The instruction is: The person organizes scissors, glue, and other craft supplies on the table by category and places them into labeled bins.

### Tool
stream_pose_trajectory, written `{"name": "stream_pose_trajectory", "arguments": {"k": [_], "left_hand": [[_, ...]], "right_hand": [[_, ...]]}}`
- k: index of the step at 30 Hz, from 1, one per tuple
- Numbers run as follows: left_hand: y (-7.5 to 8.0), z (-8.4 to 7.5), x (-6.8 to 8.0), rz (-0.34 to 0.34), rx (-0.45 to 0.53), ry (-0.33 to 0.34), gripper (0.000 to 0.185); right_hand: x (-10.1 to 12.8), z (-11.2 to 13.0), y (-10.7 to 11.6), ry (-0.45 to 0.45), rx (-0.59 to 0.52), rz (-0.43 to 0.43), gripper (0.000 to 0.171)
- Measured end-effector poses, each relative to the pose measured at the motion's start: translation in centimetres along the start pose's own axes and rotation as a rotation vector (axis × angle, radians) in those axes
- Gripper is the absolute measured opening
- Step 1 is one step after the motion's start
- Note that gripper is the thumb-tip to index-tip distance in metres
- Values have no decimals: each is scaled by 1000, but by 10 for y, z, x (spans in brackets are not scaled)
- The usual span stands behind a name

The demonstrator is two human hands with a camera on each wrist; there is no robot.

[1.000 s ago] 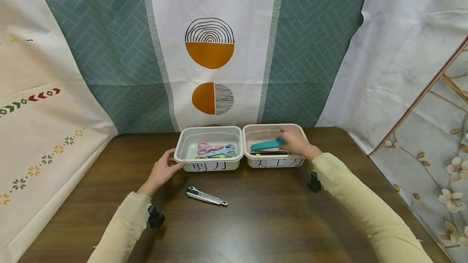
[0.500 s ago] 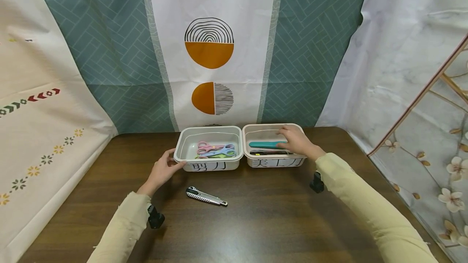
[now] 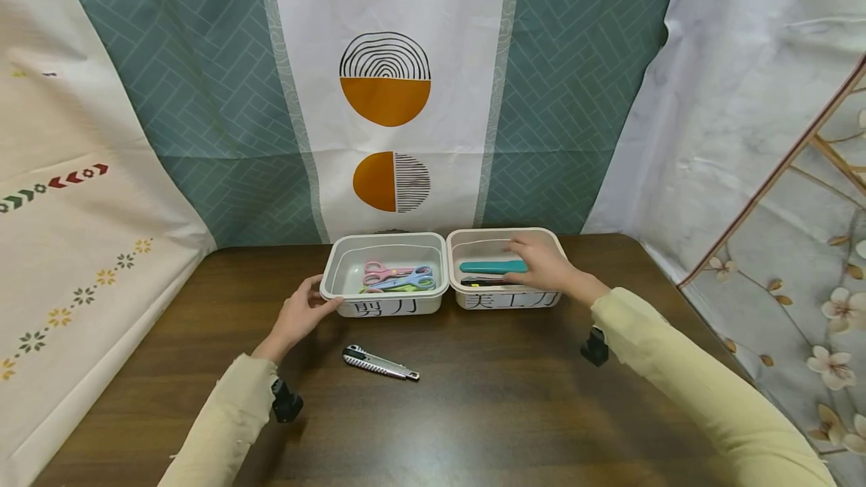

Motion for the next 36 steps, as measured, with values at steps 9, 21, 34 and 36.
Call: {"name": "stream_pose_trajectory", "arguments": {"k": [9, 21, 34, 36], "left_hand": [[1, -1, -1, 0, 6, -14, 66], [1, -1, -1, -1, 20, -3, 67], [2, -3, 1, -18, 38, 18, 66], [2, -3, 0, -22, 34, 20, 65]], "right_hand": [[3, 35, -6, 30, -53, 48, 54], [0, 64, -27, 66, -149, 115, 56], [-6, 112, -64, 123, -185, 174, 58], [-6, 118, -71, 128, -195, 189, 59]]}}
Point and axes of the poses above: each hand's wrist, its own x-axis away from the middle knuckle, its own y-axis out of the back of the hand, z = x × y, the point moved 9 cm from there along -x, towards the middle knuckle, and after that the axes turned 6 degrees about -x, right-handed, at the moved point
